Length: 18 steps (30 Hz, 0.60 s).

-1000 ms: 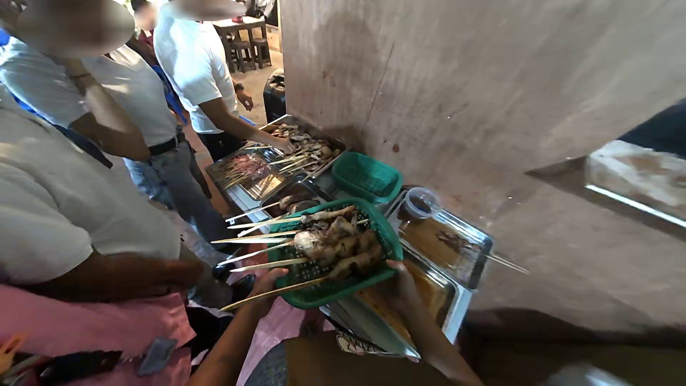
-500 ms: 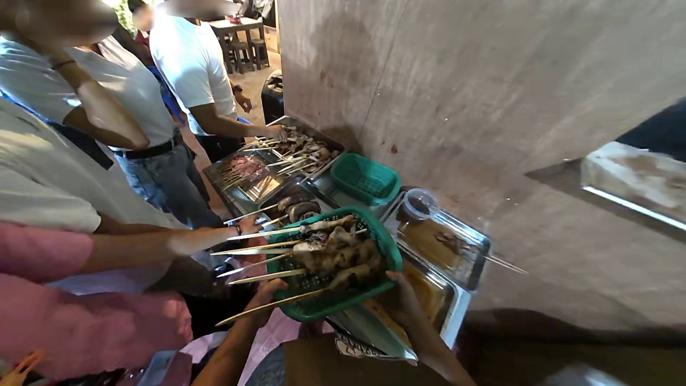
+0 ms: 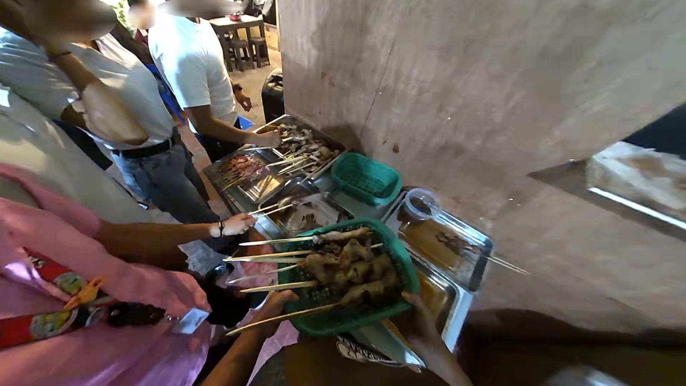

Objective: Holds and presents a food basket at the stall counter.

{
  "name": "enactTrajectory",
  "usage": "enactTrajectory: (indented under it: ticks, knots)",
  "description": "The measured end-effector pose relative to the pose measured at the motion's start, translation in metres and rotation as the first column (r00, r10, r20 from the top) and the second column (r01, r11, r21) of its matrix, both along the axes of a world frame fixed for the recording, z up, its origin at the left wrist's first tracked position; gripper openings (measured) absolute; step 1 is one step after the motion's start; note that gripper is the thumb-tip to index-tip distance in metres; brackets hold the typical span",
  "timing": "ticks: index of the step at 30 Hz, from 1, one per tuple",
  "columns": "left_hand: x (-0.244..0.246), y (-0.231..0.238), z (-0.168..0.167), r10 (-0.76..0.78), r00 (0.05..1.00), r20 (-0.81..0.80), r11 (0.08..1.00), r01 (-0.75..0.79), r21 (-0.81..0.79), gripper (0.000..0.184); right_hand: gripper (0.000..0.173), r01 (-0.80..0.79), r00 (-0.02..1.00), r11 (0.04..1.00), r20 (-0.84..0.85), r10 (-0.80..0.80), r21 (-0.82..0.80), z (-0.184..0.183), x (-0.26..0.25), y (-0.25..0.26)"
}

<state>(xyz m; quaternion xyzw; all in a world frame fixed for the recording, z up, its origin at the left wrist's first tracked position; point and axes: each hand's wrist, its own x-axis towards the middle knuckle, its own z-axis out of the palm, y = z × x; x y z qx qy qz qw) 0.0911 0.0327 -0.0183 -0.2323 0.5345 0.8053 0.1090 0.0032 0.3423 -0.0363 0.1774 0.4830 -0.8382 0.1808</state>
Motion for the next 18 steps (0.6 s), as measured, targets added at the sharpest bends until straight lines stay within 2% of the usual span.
enactTrajectory:
  ticks: [2,5,12,14,18]
  knots:
    - [-0.003,0.005,-0.007,-0.027,1.0,-0.006,0.999,0.027,0.028,0.016,0.031,0.053,0.997,0.998,0.062,-0.055,0.036,0.001,0.008,0.008]
    - [-0.01,0.015,-0.008,-0.076,0.997,0.035,0.997,0.075,0.025,0.015,0.029,0.09,0.992,0.995,0.089,-0.093,0.039,0.0,0.015,0.02]
    - [-0.023,0.021,-0.007,-0.115,0.993,0.012,0.993,0.115,-0.003,0.015,0.038,0.071,0.997,0.997,-0.007,-0.071,0.025,-0.006,0.014,0.032]
    - [-0.027,0.019,-0.007,-0.107,0.994,-0.022,0.994,0.107,-0.019,0.015,0.047,0.057,0.997,0.998,-0.049,-0.056,0.018,-0.003,0.01,0.028]
    - [-0.031,0.011,-0.003,-0.085,0.995,-0.047,0.996,0.083,-0.043,0.017,0.041,0.047,0.998,0.999,-0.037,-0.046,0.016,0.01,0.003,0.016]
